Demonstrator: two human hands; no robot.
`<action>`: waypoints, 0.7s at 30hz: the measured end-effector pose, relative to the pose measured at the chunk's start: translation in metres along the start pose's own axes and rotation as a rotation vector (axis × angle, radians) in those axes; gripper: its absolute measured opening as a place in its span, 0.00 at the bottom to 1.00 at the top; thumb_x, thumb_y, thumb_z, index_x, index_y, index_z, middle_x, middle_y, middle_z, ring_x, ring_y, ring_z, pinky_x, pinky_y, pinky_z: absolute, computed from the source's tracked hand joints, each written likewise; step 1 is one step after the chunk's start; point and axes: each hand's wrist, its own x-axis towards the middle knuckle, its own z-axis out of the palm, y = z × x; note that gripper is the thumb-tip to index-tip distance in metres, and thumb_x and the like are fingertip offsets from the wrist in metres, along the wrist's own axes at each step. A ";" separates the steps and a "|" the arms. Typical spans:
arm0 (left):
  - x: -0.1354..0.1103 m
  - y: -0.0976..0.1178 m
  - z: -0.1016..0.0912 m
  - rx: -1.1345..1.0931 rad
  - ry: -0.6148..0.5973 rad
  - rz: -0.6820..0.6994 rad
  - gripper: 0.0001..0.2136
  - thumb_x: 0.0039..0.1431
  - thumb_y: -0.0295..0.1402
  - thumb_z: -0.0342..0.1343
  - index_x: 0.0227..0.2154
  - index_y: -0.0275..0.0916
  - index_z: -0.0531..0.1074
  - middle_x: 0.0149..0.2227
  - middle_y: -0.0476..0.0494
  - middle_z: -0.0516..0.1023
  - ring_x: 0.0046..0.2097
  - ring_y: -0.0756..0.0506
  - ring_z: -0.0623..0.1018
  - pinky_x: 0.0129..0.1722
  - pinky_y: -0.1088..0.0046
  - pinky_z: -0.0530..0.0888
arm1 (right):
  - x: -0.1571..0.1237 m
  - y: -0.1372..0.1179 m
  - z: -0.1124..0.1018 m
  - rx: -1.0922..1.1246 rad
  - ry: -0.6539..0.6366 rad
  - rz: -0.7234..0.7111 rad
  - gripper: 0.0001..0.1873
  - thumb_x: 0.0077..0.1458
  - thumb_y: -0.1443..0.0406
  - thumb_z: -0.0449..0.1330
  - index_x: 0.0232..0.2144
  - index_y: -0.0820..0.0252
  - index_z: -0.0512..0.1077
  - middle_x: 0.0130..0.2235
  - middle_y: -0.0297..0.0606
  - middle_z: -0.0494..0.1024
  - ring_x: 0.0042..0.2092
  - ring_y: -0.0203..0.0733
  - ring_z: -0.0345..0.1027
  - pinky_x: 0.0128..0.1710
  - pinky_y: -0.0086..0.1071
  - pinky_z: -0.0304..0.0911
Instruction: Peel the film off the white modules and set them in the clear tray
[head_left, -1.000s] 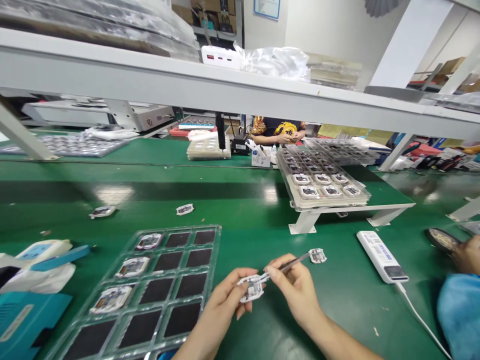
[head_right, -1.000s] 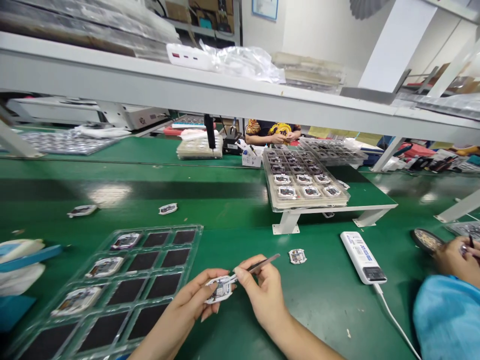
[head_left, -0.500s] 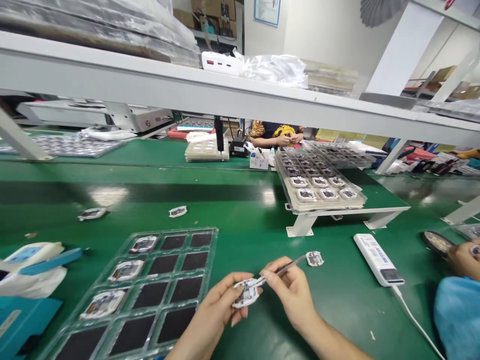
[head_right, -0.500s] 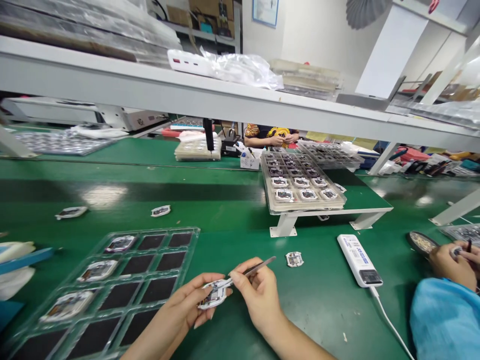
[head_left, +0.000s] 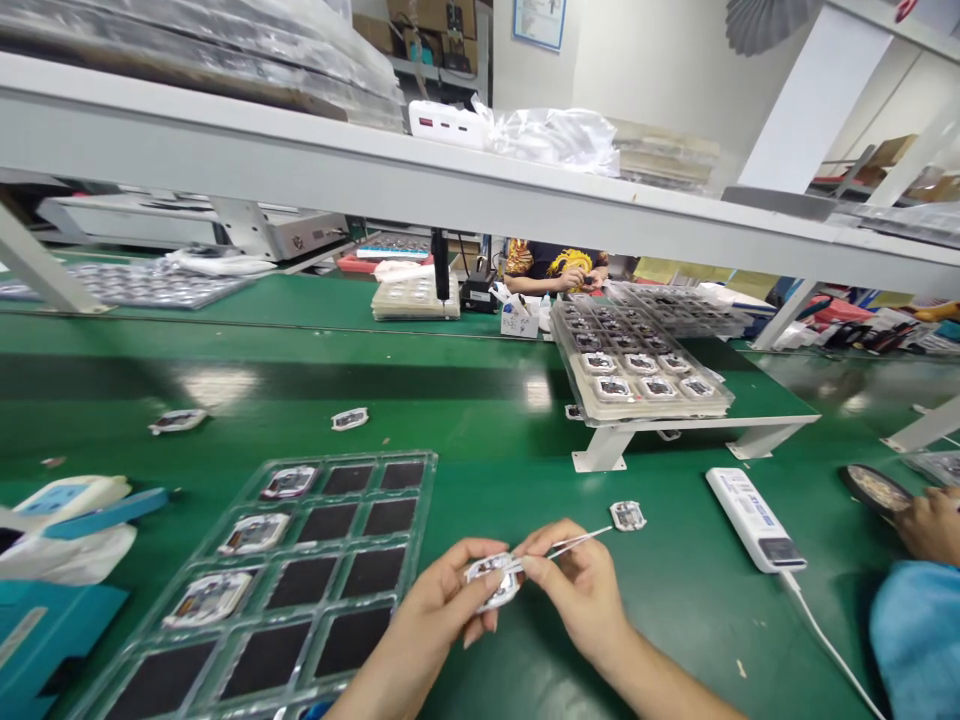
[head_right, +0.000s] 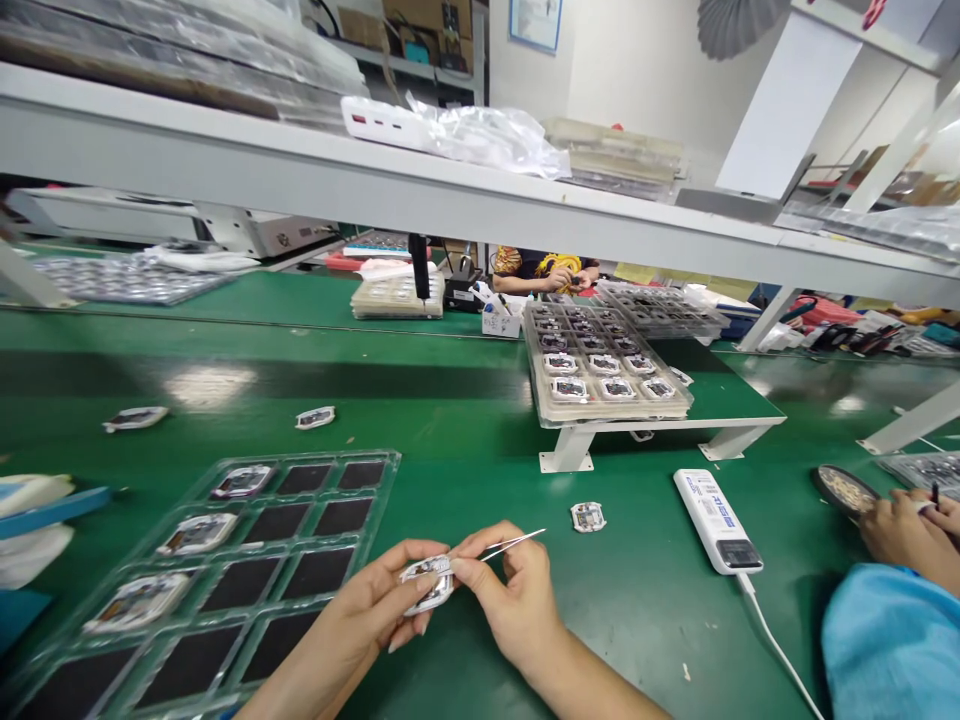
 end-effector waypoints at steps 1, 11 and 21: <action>0.001 -0.002 -0.001 0.031 0.007 0.024 0.22 0.50 0.48 0.68 0.41 0.38 0.74 0.23 0.52 0.73 0.25 0.51 0.69 0.23 0.78 0.61 | 0.000 0.000 -0.001 -0.012 0.014 0.002 0.10 0.53 0.58 0.69 0.30 0.57 0.76 0.31 0.38 0.82 0.32 0.41 0.77 0.36 0.33 0.73; 0.003 -0.004 0.002 0.216 0.028 0.213 0.16 0.51 0.44 0.64 0.38 0.39 0.75 0.30 0.48 0.76 0.28 0.49 0.71 0.27 0.74 0.66 | 0.004 0.000 -0.005 -0.035 0.074 0.117 0.12 0.50 0.57 0.70 0.29 0.59 0.76 0.30 0.35 0.79 0.33 0.38 0.73 0.35 0.29 0.68; 0.002 -0.005 0.000 0.233 -0.001 0.176 0.18 0.51 0.43 0.64 0.40 0.37 0.72 0.31 0.47 0.75 0.30 0.48 0.72 0.32 0.71 0.69 | 0.006 0.000 -0.006 0.015 0.045 0.127 0.10 0.49 0.60 0.71 0.27 0.58 0.76 0.27 0.33 0.80 0.30 0.37 0.74 0.33 0.28 0.69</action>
